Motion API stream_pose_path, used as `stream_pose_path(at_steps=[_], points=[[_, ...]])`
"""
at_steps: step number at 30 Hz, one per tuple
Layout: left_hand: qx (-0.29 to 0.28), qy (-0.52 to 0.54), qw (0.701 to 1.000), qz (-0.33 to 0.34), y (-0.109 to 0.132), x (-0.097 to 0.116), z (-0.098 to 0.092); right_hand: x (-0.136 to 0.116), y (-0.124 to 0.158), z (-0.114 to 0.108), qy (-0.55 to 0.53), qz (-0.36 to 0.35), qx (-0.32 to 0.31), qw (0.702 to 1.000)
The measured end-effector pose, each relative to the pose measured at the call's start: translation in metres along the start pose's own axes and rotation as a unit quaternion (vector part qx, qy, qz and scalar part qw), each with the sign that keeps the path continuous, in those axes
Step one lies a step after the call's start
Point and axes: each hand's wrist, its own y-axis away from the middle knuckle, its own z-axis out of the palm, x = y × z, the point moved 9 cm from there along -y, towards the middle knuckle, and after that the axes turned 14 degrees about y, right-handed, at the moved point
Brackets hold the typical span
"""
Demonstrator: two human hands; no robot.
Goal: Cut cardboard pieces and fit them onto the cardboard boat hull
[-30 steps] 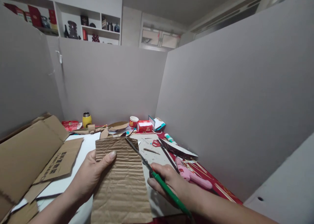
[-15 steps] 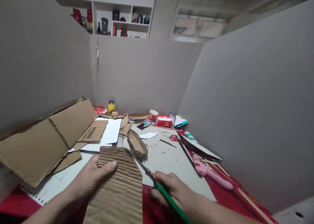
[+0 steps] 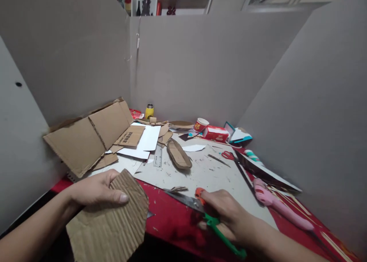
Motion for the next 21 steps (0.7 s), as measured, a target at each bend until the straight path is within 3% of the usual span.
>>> stream_pose_path(at_steps=[5,10,16,19,21], points=[[0.025,-0.006,0.999,0.042,-0.015,0.014,-0.012,0.004,-0.001,-0.012,-0.112,0.046,0.012,0.993],[-0.051,-0.063,0.997,0.005,-0.043,0.026,0.014,-0.010,-0.031,-0.026,-0.211,0.026,0.027,0.977],[-0.155,-0.141,0.978,-0.019,-0.078,0.030,0.055,0.001,-0.057,-0.038,-0.250,0.112,0.134,0.952],[-0.163,-0.132,0.978,-0.018,-0.093,0.034,0.057,-0.004,-0.060,-0.044,-0.281,0.102,0.168,0.939],[-0.138,-0.060,0.989,0.007,-0.104,0.044,0.048,0.000,-0.058,-0.051,-0.281,0.113,0.203,0.931]])
